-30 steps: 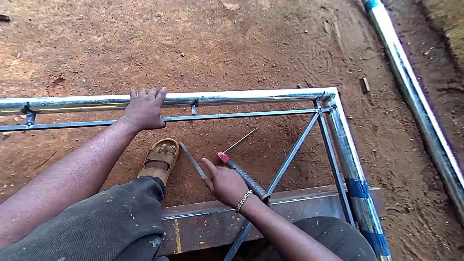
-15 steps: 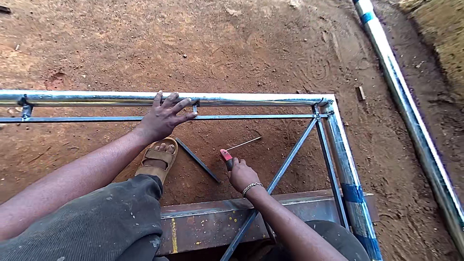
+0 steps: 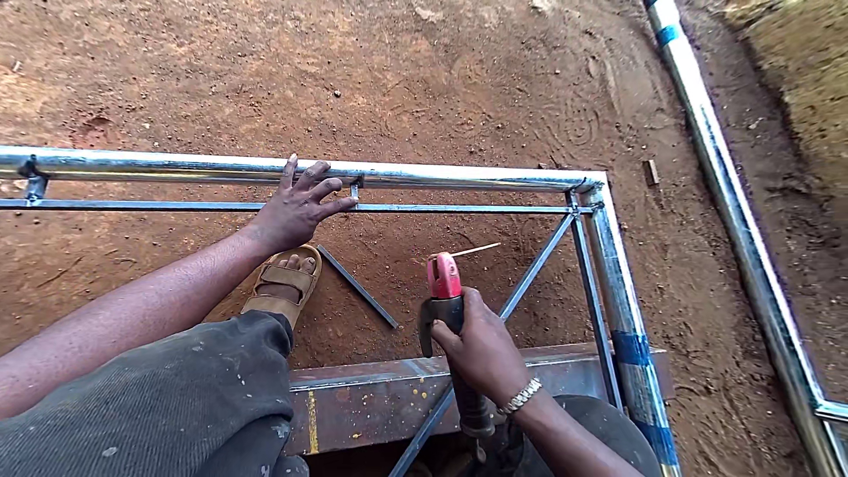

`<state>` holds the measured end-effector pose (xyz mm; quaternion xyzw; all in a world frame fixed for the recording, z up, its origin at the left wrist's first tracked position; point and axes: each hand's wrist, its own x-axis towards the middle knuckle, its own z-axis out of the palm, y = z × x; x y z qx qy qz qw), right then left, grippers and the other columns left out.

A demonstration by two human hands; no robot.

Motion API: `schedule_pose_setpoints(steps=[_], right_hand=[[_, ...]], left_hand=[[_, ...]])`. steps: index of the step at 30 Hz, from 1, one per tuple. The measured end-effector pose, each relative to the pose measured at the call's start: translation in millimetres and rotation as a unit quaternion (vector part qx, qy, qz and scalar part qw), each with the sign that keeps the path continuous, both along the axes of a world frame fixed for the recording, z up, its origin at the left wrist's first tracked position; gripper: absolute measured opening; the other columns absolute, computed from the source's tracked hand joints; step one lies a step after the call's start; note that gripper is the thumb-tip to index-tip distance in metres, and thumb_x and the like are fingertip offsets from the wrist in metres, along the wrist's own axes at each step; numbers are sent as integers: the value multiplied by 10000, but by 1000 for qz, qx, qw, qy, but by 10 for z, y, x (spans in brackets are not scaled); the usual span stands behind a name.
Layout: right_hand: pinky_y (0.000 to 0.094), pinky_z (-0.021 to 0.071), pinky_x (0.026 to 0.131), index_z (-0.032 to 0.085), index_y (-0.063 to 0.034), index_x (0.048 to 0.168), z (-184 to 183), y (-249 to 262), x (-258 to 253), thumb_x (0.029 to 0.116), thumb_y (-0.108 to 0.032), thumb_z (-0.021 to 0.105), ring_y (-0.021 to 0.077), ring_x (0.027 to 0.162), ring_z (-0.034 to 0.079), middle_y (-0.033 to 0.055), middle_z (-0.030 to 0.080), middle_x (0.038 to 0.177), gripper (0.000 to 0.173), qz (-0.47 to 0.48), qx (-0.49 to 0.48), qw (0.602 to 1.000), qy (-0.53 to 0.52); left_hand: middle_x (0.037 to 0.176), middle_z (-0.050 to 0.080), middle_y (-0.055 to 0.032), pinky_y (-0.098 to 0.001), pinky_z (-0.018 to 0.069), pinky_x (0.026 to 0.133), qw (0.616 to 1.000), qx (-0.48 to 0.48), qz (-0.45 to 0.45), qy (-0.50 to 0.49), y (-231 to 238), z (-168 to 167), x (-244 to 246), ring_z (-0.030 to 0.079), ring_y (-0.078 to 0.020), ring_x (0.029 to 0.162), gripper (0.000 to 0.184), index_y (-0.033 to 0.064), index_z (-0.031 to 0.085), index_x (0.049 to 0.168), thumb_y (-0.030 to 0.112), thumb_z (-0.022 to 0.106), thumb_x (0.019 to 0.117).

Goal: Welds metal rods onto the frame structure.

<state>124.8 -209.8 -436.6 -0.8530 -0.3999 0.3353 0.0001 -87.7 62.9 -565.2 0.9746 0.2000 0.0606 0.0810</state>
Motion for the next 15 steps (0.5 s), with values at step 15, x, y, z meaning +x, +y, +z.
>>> schedule_pose_setpoints(steps=[15], right_hand=[[558, 550, 899, 487, 52, 1412, -1605, 769, -864, 1061, -106, 434, 450, 1177, 624, 292, 574, 1320, 388, 277, -148, 948, -50]], left_hand=[[1647, 377, -130, -647, 221, 1221, 972, -8, 219, 89, 192, 110, -211, 334, -367, 1527, 1032, 101, 363, 1600, 174, 847, 692]])
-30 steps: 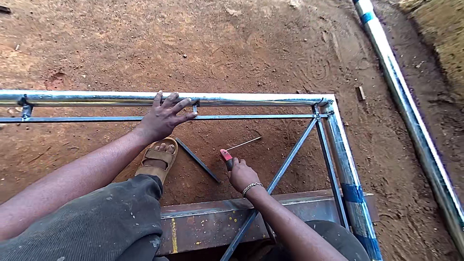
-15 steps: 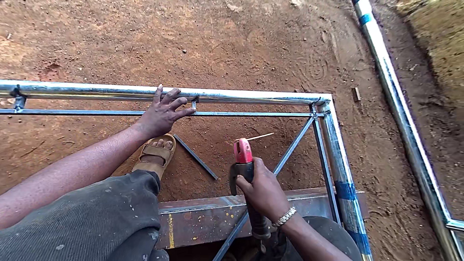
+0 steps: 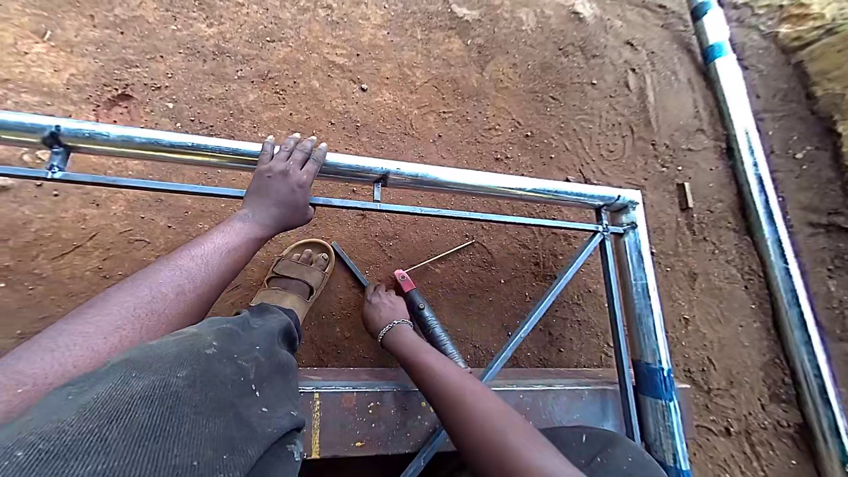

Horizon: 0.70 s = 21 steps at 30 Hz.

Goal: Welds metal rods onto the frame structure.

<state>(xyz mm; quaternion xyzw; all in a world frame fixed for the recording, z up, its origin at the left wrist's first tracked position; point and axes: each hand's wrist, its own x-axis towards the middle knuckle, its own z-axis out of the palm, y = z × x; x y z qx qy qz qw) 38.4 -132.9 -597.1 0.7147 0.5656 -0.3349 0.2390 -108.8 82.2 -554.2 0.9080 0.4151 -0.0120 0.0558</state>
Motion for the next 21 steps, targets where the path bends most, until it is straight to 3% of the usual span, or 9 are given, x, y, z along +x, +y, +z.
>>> schedule_pose_setpoints(steps=[5, 9, 12, 14, 16, 17, 19, 21], right_hand=[[545, 573, 872, 532, -24, 1329, -144, 107, 105, 1099, -189, 362, 392, 1106, 691, 223, 660, 1225, 330, -79, 5, 997, 19], [585, 559, 909, 583, 0, 1341, -167, 92, 193, 1064, -220, 484, 426, 1151, 656, 248, 579, 1367, 367, -67, -13, 997, 34], [567, 569, 891, 599, -43, 1294, 23, 46, 201, 1036, -346, 540, 388, 1090, 679, 222, 575, 1352, 402, -88, 5, 992, 94], [555, 568, 840, 583, -49, 1227, 334, -92, 249, 1058, -364, 516, 366, 1016, 697, 205, 664, 1143, 363, -110, 6, 984, 140], [515, 573, 753, 547, -80, 1224, 726, -246, 380, 1060, -333, 509, 320, 875, 702, 150, 671, 928, 304, -111, 7, 980, 167], [493, 573, 696, 522, -106, 1258, 908, -336, 452, 1049, -311, 520, 292, 784, 691, 116, 654, 846, 293, -108, 32, 978, 176], [459, 564, 585, 464, -141, 1423, 1145, -513, 567, 1032, -302, 532, 241, 617, 656, 54, 630, 711, 429, -83, 151, 970, 173], [448, 552, 499, 415, -90, 1533, 1174, -560, 650, 1055, -338, 522, 229, 528, 630, 38, 619, 652, 549, -43, 298, 943, 140]], left_hand=[[1634, 398, -135, -642, 241, 1214, 1000, 0, -4, -1, 15, 17, 6, 346, -367, 1522, 1019, 103, 384, 1589, 173, 855, 688], [1615, 424, -144, -652, 265, 1197, 1000, 2, -6, -6, -12, 37, 34, 374, -385, 1502, 1019, 96, 397, 1580, 160, 859, 674], [1622, 414, -147, -664, 264, 1194, 1000, -4, -3, 2, 13, 50, 32, 373, -409, 1497, 1029, 99, 383, 1589, 177, 860, 680], [1632, 399, -152, -675, 261, 1191, 1000, -12, 0, 9, -5, 46, 23, 365, -418, 1500, 1045, 95, 364, 1598, 176, 861, 683], [1635, 393, -156, -683, 263, 1186, 1000, -17, 1, 12, -16, 56, 32, 365, -421, 1499, 1046, 91, 361, 1600, 165, 864, 685], [1633, 394, -163, -686, 263, 1184, 1000, -17, 1, 13, -7, 66, 40, 364, -426, 1499, 1046, 86, 361, 1599, 162, 864, 685], [1634, 390, -167, -692, 260, 1183, 1000, -19, 0, 19, -1, 73, 42, 357, -432, 1501, 1046, 86, 358, 1600, 169, 862, 687], [1631, 392, -175, -703, 260, 1177, 1000, -21, 0, 18, -7, 69, 38, 352, -443, 1500, 1051, 83, 357, 1600, 169, 865, 684]])
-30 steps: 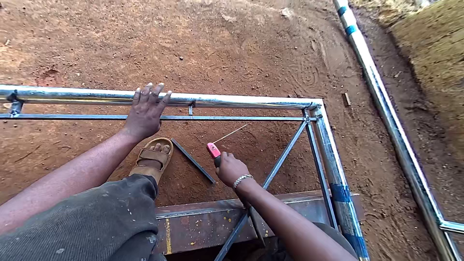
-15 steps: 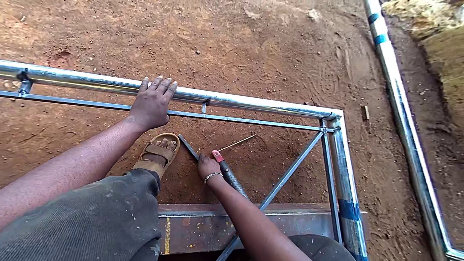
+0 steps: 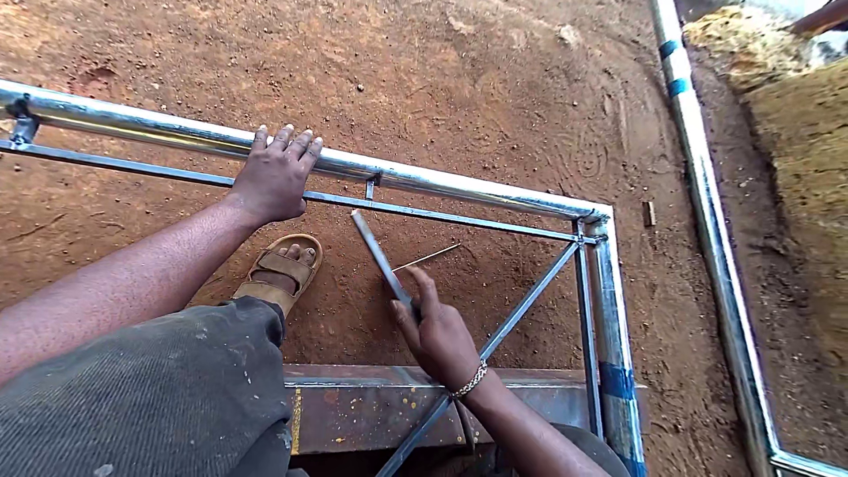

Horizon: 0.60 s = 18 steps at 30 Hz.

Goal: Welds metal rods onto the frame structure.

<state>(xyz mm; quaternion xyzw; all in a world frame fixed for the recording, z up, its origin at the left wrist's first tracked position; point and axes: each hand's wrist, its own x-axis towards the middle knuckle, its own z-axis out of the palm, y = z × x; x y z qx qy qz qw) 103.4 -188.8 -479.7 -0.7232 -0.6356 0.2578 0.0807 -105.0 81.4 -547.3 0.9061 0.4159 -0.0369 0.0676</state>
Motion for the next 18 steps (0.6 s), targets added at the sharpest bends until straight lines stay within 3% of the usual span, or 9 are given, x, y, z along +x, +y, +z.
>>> schedule_pose_setpoints(steps=[1, 3, 5, 7, 10, 11, 14, 15, 18], right_hand=[[461, 549, 494, 447, -59, 1518, -24, 44, 29, 1062, -325, 502, 251, 534, 644, 59, 636, 651, 531, -2, 46, 999, -24], [496, 567, 549, 560, -26, 1355, -41, 197, 46, 1078, -284, 442, 305, 619, 695, 110, 667, 696, 396, -20, 55, 997, -54], [490, 568, 577, 609, -18, 1260, -69, 312, 16, 1084, -280, 424, 305, 653, 700, 115, 669, 721, 366, -49, 74, 994, -56], [479, 566, 554, 610, -4, 1275, -143, 343, -22, 1080, -280, 411, 303, 640, 702, 114, 676, 728, 392, -53, 92, 992, -67], [521, 572, 701, 568, -73, 1208, -92, 464, -24, 1112, -342, 356, 346, 830, 722, 140, 682, 834, 356, -37, -112, 990, -81], [520, 572, 699, 576, -75, 1193, -105, 468, -12, 1111, -344, 360, 344, 828, 723, 137, 684, 830, 355, -40, -110, 990, -81], [485, 554, 545, 611, -32, 1189, -233, 364, 19, 1087, -315, 380, 304, 642, 694, 107, 655, 710, 380, -54, 72, 993, -71], [476, 545, 531, 613, -26, 1200, -268, 342, 22, 1083, -311, 380, 294, 621, 684, 100, 645, 696, 387, -57, 94, 992, -65], [524, 568, 656, 582, -62, 1196, -203, 423, 54, 1110, -345, 361, 344, 772, 717, 137, 672, 784, 369, -44, -51, 996, -66]], left_hand=[[1630, 393, -176, -707, 259, 1176, 1000, -1, 1, -2, 0, 1, 3, 350, -445, 1501, 1055, 81, 356, 1601, 168, 869, 683], [1628, 397, -173, -705, 265, 1174, 1000, 1, 3, -3, -5, 7, 13, 356, -439, 1500, 1058, 79, 361, 1598, 175, 876, 679], [1635, 389, -167, -697, 263, 1180, 1000, 5, 3, 1, -3, 8, 16, 356, -431, 1502, 1053, 82, 359, 1599, 178, 869, 683], [1630, 393, -177, -712, 253, 1178, 1000, 2, 0, -5, 6, -4, 0, 354, -444, 1499, 1038, 77, 367, 1594, 158, 864, 686], [1627, 398, -170, -708, 252, 1181, 1000, 2, -1, -5, -10, -22, -7, 356, -439, 1499, 1046, 83, 365, 1596, 159, 860, 677], [1627, 399, -172, -708, 254, 1180, 1000, 4, -2, -6, -2, -16, 1, 360, -439, 1497, 1043, 79, 368, 1594, 159, 860, 678], [1630, 397, -169, -712, 252, 1178, 1000, 1, 3, -8, 14, -19, -5, 352, -440, 1501, 1036, 85, 373, 1593, 166, 862, 683], [1629, 397, -170, -714, 250, 1178, 1000, -3, 4, -8, -7, -28, -18, 346, -441, 1504, 1039, 86, 372, 1594, 168, 864, 683], [1630, 397, -165, -706, 253, 1181, 1000, 4, 0, -3, -2, -9, -10, 347, -431, 1507, 1044, 88, 366, 1597, 178, 860, 683]])
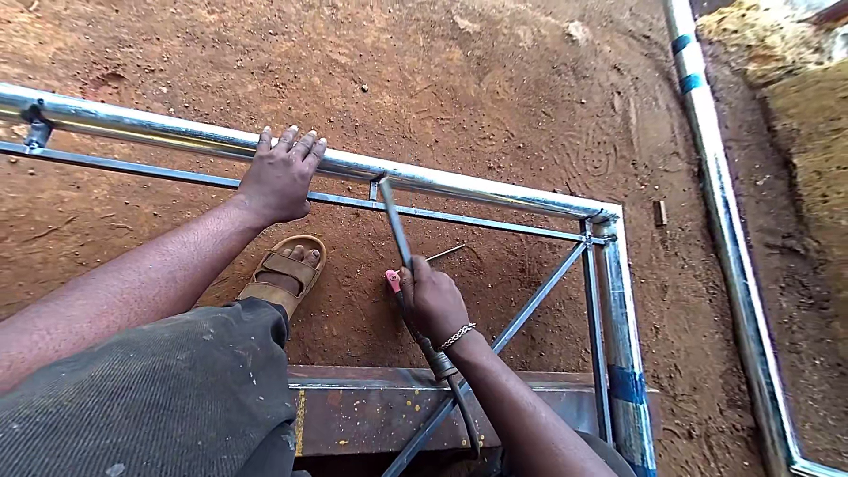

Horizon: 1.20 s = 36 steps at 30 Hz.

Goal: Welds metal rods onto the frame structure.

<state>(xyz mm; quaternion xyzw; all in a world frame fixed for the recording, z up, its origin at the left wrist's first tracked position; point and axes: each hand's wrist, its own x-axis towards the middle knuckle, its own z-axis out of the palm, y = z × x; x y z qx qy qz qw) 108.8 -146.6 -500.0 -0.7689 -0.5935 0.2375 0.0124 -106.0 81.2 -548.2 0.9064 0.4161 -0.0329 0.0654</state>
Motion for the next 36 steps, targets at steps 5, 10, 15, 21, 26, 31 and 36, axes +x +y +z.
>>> schedule_pose_setpoints(steps=[5, 10, 15, 21, 26, 31, 36], right_hand=[[487, 550, 579, 606, -70, 1169, 15, -93, 15, 1089, -341, 374, 285, 663, 684, 85, 631, 697, 365, -6, 65, 997, 35], [516, 573, 665, 635, -72, 1182, -61, -278, -77, 1077, -357, 490, 302, 734, 695, 114, 668, 776, 337, 30, -104, 989, 96], [540, 578, 874, 628, -108, 1368, -370, -348, -96, 1094, -364, 469, 334, 1060, 706, 136, 729, 1138, 407, 12, -21, 999, 47], [625, 527, 939, 462, -91, 1523, -532, -141, 169, 921, -371, 740, 442, 1273, 563, 204, 477, 1518, 720, -99, -236, 966, -16], [585, 553, 926, 437, -51, 1507, -733, -206, 127, 980, -316, 669, 407, 1151, 667, 231, 604, 1364, 634, -124, -308, 943, 4], [559, 564, 900, 441, -35, 1463, -487, -276, 40, 1011, -314, 603, 387, 1103, 687, 222, 635, 1284, 555, -167, -256, 952, 6], [527, 588, 641, 537, -91, 1346, 121, -504, 127, 993, -295, 624, 300, 713, 708, 140, 703, 873, 416, -271, -96, 950, 121]], left_hand=[[1628, 400, -168, -704, 252, 1182, 1000, 1, 0, -3, -4, -12, 8, 351, -433, 1504, 1035, 81, 374, 1591, 176, 862, 684], [1620, 414, -168, -704, 257, 1178, 1000, 8, -7, -12, 5, -1, 7, 379, -435, 1488, 1030, 76, 381, 1586, 150, 856, 676], [1625, 398, -189, -710, 247, 1179, 1000, 9, -2, -7, 6, 1, 24, 366, -451, 1491, 1038, 61, 369, 1590, 159, 862, 682], [1671, 312, -184, -827, 187, 1120, 989, 33, -112, -96, -166, -91, 47, 244, -492, 1537, 824, 342, 438, 1568, 30, 691, 848], [1680, 346, -16, -732, 202, 1179, 970, 49, -216, -97, -283, -153, 173, 260, -372, 1561, 709, 384, 526, 1504, -41, 571, 938], [1650, 400, -8, -706, 215, 1189, 968, 50, -223, -101, -261, -162, 197, 291, -367, 1548, 721, 374, 558, 1482, -74, 574, 917], [1621, 439, -72, -706, 222, 1193, 967, 61, -194, -152, -221, -189, 70, 341, -385, 1522, 629, 295, 541, 1501, 21, 578, 936]])
